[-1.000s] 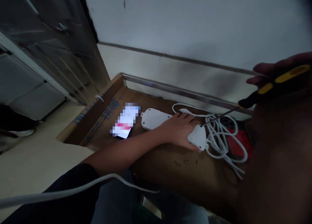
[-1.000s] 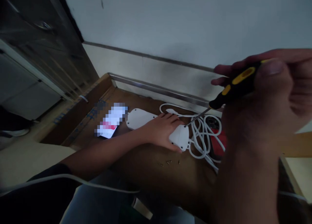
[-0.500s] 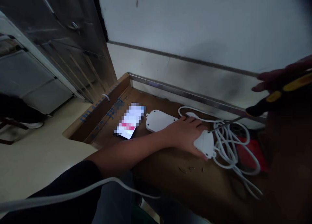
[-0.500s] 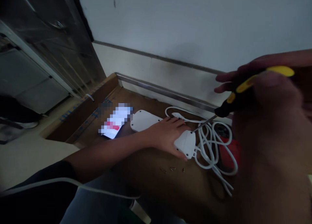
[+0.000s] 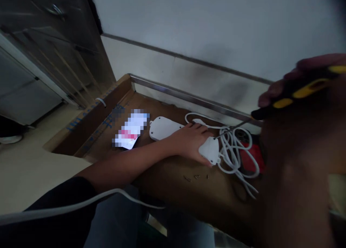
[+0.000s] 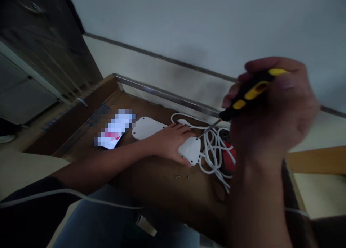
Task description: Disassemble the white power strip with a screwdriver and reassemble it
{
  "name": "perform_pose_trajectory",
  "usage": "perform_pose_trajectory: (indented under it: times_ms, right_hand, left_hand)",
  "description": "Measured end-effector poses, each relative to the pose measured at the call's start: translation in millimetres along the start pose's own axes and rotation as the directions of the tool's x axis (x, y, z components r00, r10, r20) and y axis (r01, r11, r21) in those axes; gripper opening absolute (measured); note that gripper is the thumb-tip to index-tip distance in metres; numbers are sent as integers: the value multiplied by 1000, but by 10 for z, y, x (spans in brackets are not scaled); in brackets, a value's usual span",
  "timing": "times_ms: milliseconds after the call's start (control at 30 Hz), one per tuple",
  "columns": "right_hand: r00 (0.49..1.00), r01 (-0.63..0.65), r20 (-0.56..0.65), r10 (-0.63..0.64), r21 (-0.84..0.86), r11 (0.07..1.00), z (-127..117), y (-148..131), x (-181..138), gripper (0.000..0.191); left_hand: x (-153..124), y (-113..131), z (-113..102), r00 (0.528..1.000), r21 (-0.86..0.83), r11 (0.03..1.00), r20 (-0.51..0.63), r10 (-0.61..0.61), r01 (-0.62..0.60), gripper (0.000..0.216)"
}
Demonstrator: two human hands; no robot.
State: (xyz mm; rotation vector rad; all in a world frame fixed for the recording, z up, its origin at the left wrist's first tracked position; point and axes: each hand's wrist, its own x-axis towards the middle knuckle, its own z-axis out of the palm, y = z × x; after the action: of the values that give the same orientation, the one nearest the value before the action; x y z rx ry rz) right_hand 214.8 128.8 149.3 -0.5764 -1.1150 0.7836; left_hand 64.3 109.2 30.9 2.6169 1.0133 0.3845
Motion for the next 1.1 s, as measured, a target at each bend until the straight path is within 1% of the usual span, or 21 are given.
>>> perform_pose_trajectory:
  times_ms: [33,67,100,133,167,200,233,300,400,433,500,533,567,633,667,767,867,933,967,1067,1100]
  right_hand:
    - [995,85,54,-83,-25,996,-17,4,-8,24]
    - [980,172,103,-168,-39,984,-35,17,-7,9]
    - [967,224,132,-217,-42,974,-53,37,3,7]
    - [957,256,148,-248,-39,966,-73,60,23,20]
    - [955,265,149,-257,-32,964,-94,83,50,30]
    - [954,268,147,-262,-28,963,-116,103,80,35]
    - [955,268,142,-261,-27,963,-137,118,109,35]
    - [962,232,153,-226,-23,973,-174,130,144,27]
    - [966,170,201,-162,-24,985,-216,116,117,35]
    - [962,188,208,-177,-35,982,-227,109,92,32]
    - [953,269,164,-255,-64,961,-250,102,47,22]
    - [947,307,128,-296,-76,949,-264,103,34,24]
    - [940,335,94,-327,-80,939,-279,108,31,30]
    - [935,353,56,-349,-73,933,-310,126,48,43]
    - [938,345,55,-342,-75,935,-323,136,63,43]
    - [955,286,91,-281,-46,957,-332,149,89,25]
    - [968,212,147,-204,-41,976,-292,132,51,34]
    - [967,225,135,-215,-67,972,-257,123,12,26]
    - [966,243,104,-236,-68,968,-245,124,-2,25]
    - [956,289,50,-288,-21,957,-254,150,5,34]
    - [955,293,55,-293,-4,956,-270,163,21,32]
  left_hand:
    - [2,-7,5,1000,-6,1000,2,3,-3,99]
    - [5,-12,11,1000,-11,1000,3,1,-1,100]
    - [8,-17,15,1000,-17,1000,11,-1,1,102]
    - [10,-20,17,1000,-18,1000,12,-8,8,102]
    - [12,-22,18,1000,-18,1000,9,-11,11,102]
    - [14,-22,18,1000,-16,1000,12,-10,11,102]
    - [16,-20,15,1000,-15,1000,13,-14,14,102]
    - [17,-15,8,1000,-17,1000,19,-18,18,102]
    - [16,-10,2,999,-24,999,23,-25,25,101]
    - [15,-10,2,999,-26,999,22,-27,27,100]
    - [14,-12,5,999,-28,999,21,-31,31,100]
    - [14,-14,7,999,-28,999,23,-31,32,100]
    - [13,-16,9,999,-27,999,25,-30,31,100]
    - [13,-19,13,999,-26,999,24,-27,28,99]
    - [14,-20,15,999,-25,999,21,-28,28,99]
    - [15,-18,14,999,-30,999,18,-27,27,98]
    - [16,-14,11,999,-34,999,25,-28,29,99]
    - [16,-11,7,999,-33,999,25,-32,32,99]
    - [16,-10,5,999,-32,999,24,-33,34,98]
    - [13,-7,1,999,-29,999,27,-28,29,98]
    - [12,-7,0,999,-29,999,26,-27,28,99]
